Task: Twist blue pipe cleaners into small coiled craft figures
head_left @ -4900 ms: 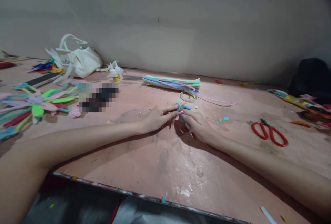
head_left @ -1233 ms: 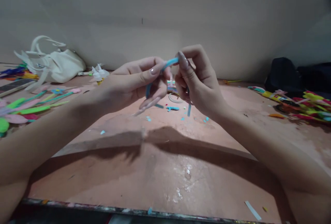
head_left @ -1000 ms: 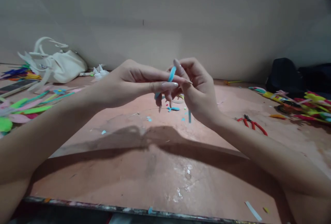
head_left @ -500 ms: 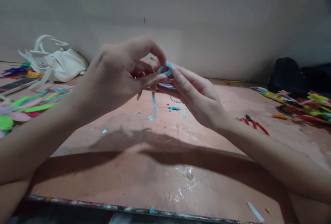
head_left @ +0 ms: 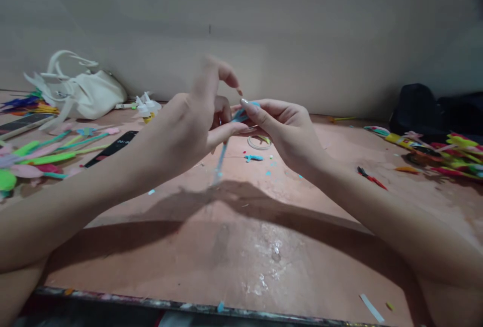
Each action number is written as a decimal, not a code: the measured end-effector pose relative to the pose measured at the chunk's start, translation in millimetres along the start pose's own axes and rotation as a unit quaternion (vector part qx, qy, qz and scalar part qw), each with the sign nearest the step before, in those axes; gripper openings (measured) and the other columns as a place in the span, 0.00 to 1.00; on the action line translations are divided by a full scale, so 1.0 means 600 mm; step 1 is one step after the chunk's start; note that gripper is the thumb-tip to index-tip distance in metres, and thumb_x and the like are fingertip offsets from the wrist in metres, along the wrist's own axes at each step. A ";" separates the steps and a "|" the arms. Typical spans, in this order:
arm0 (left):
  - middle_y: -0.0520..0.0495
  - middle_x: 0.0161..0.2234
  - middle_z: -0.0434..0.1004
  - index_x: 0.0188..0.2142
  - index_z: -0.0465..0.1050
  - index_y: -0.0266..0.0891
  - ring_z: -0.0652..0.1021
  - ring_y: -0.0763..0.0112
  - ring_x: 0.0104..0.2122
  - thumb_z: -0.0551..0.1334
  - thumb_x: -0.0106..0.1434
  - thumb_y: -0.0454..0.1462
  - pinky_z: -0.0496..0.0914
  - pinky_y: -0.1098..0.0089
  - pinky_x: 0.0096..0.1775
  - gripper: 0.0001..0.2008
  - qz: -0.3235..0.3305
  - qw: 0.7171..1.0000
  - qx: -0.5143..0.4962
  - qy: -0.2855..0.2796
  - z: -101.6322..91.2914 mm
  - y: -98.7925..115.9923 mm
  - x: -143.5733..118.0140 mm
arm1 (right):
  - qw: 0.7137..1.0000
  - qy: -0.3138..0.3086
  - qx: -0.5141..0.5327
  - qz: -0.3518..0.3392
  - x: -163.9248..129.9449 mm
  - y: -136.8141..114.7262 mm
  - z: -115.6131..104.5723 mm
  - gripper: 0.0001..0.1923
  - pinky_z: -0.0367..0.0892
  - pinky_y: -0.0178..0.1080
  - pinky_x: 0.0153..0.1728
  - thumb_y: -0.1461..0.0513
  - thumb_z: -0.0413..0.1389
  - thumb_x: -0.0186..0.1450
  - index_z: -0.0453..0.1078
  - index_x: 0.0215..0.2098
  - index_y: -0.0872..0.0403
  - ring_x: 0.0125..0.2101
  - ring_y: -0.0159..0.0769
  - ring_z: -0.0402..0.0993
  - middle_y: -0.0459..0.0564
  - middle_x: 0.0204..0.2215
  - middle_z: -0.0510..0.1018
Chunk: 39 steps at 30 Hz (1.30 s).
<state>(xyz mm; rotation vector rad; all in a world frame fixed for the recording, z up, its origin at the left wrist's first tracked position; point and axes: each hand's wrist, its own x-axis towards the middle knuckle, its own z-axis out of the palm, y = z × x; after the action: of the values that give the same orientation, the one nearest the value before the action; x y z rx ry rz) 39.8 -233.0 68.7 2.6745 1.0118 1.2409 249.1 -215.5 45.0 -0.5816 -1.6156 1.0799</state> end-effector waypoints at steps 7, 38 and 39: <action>0.52 0.27 0.82 0.40 0.78 0.40 0.79 0.71 0.27 0.65 0.75 0.45 0.70 0.70 0.31 0.12 -0.049 0.995 -0.032 -0.082 0.010 -0.035 0.028 | 0.999 0.020 -0.005 -0.028 0.025 0.051 -0.023 0.20 0.74 0.33 0.31 0.45 0.70 0.67 0.80 0.38 0.54 0.29 0.28 0.73 0.46 0.31 0.81; 0.50 0.25 0.79 0.35 0.83 0.42 0.77 0.70 0.26 0.64 0.75 0.50 0.69 0.71 0.31 0.17 0.003 0.958 -0.147 -0.246 0.020 -0.050 0.040 | 0.946 -0.248 -0.175 -0.118 0.025 0.040 -0.070 0.24 0.55 0.30 0.23 0.43 0.56 0.78 0.71 0.37 0.55 0.22 0.24 0.58 0.40 0.23 0.67; 0.50 0.26 0.80 0.35 0.83 0.42 0.77 0.70 0.27 0.65 0.74 0.51 0.70 0.71 0.32 0.19 -0.001 0.954 -0.161 -0.254 0.018 -0.050 0.042 | 0.943 -0.277 -0.154 -0.098 0.024 0.036 -0.070 0.24 0.54 0.30 0.22 0.44 0.55 0.79 0.72 0.39 0.56 0.21 0.23 0.57 0.39 0.22 0.65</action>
<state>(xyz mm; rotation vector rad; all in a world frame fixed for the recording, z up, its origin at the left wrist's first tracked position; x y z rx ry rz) 42.6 -192.4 70.1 2.5198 0.6678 0.5878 280.7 -179.1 34.8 -0.3143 -2.3095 0.8891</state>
